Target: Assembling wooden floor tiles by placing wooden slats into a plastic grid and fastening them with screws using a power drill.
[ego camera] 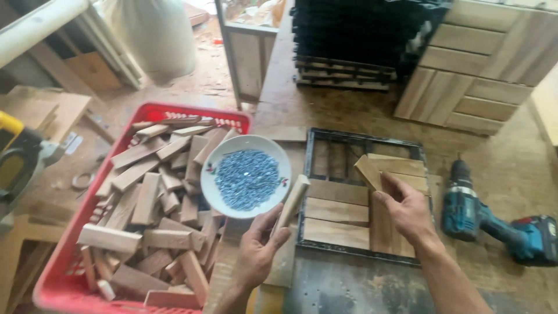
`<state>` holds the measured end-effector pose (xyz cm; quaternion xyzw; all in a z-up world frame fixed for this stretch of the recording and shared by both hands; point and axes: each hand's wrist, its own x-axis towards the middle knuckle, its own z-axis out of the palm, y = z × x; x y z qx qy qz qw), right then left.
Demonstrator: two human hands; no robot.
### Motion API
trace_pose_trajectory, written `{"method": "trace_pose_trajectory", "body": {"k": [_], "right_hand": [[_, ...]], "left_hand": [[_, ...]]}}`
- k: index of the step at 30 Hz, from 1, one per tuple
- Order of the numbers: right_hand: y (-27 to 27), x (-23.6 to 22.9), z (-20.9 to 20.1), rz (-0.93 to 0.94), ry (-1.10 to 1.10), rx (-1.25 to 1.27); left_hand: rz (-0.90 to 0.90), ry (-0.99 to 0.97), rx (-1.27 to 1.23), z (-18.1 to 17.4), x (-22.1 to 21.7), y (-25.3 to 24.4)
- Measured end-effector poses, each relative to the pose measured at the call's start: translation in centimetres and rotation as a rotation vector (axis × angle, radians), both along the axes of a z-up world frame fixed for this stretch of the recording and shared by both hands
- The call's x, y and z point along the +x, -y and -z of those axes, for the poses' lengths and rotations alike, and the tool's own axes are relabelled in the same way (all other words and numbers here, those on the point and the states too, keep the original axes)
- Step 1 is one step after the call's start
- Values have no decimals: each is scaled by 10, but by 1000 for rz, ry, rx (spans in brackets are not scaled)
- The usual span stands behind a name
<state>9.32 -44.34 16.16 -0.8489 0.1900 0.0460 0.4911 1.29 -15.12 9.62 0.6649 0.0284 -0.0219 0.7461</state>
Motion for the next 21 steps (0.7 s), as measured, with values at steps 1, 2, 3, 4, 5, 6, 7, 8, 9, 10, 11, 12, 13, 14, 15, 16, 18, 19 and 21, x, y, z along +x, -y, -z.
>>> {"method": "trace_pose_trajectory", "body": {"k": [1,2,3,4,5,6,7,8,9,10,11,12,13,14,15,16,18,19,21], "right_hand": [[18,9,1,33,6,-5],[34,21,2,-49,84,-122],[50,32,3,-130,160,-241],[60,43,3,-119,160,-242],[69,55,3,-139,174,-290],[77,70,4,-171,190,-336],[84,85,11,-171,192,-336],[90,99,19,-258,216,-429],[96,113,28,-346,240,-522],[103,124,46,-350,239,-519],[109,135,64,-418,148,-481],[114,144,84,-479,56,-438],[114,143,83,-477,53,-431],[113,143,82,-482,67,-418],[113,143,81,-486,81,-404],[113,146,84,-499,86,-402],[116,143,94,-486,155,-525],[108,139,82,-487,145,-518],[94,135,55,-466,-67,-632]], "left_hand": [[33,6,-5,-11,14,22],[110,-35,201,-24,27,42],[186,-72,407,-36,39,62],[196,-68,408,-19,51,82],[166,122,566,-2,61,102],[123,312,722,16,73,120],[122,313,723,22,76,127],[89,443,901,28,77,134],[56,574,1079,35,79,140],[55,569,1081,34,79,140],[58,564,1033,34,79,139],[68,561,986,33,78,137],[74,560,991,31,78,137],[82,553,985,30,79,137],[90,546,979,28,80,136],[77,540,986,28,83,137],[70,540,979,30,82,138],[78,530,983,29,81,137],[71,535,992,26,81,138]]}}
